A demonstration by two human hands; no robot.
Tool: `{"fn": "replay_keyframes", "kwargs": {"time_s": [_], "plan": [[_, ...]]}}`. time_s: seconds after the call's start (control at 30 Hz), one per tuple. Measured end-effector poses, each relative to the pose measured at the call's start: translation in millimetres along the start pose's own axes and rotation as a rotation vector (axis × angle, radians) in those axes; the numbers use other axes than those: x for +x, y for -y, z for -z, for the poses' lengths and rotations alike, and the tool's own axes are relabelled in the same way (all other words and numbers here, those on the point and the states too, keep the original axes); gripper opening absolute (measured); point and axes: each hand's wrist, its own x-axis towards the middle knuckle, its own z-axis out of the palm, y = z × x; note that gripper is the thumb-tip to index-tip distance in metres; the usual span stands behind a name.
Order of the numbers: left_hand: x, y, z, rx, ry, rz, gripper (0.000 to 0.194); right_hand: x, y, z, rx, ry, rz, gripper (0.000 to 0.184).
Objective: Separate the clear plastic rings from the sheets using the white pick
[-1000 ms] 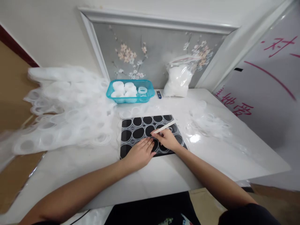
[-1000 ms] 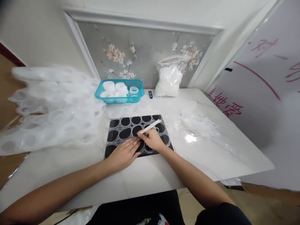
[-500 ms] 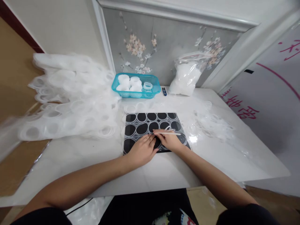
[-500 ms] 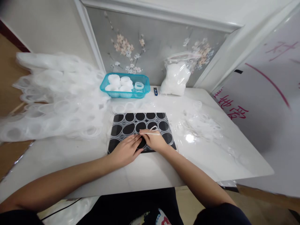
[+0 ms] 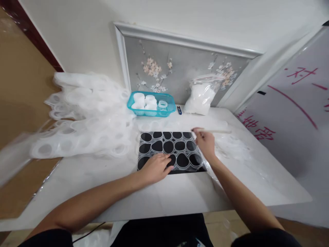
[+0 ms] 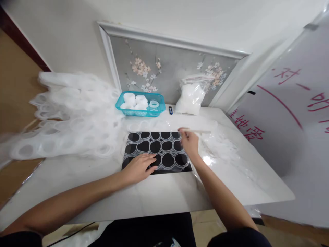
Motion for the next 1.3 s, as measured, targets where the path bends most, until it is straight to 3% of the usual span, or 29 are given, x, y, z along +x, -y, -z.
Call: {"fn": "replay_keyframes", "kwargs": {"time_s": [0.1,0.2,0.37,0.67,0.83,1.3], "plan": [[6,-6,-1.2,0.066,-0.031,-0.079,0.041,-41,-7,-4,0.061,0.280,-0.017,0.048],[14,-15,-9.5,0.144,-0.018,-0.124,0.056,-59,-10,-13,0.147,0.383,0.004,0.049],[29,-22,-23.8,0.181,0.008,-0.098,0.062,-53,-13,-18,0.224,0.398,-0.032,0.055],[27,-18,-30.0,0.170,-0.039,-0.131,0.057,-54,-21,-23,0.189,0.377,0.066,0.036],[26,-17,-34.8,0.144,-0.031,-0.115,0.058,-55,-20,-23,0.187,0.375,0.066,0.036],[28,-17,-28.4,0.089,-0.021,-0.107,0.055,-61,-17,-21,-0.002,0.377,0.182,0.035]]}}
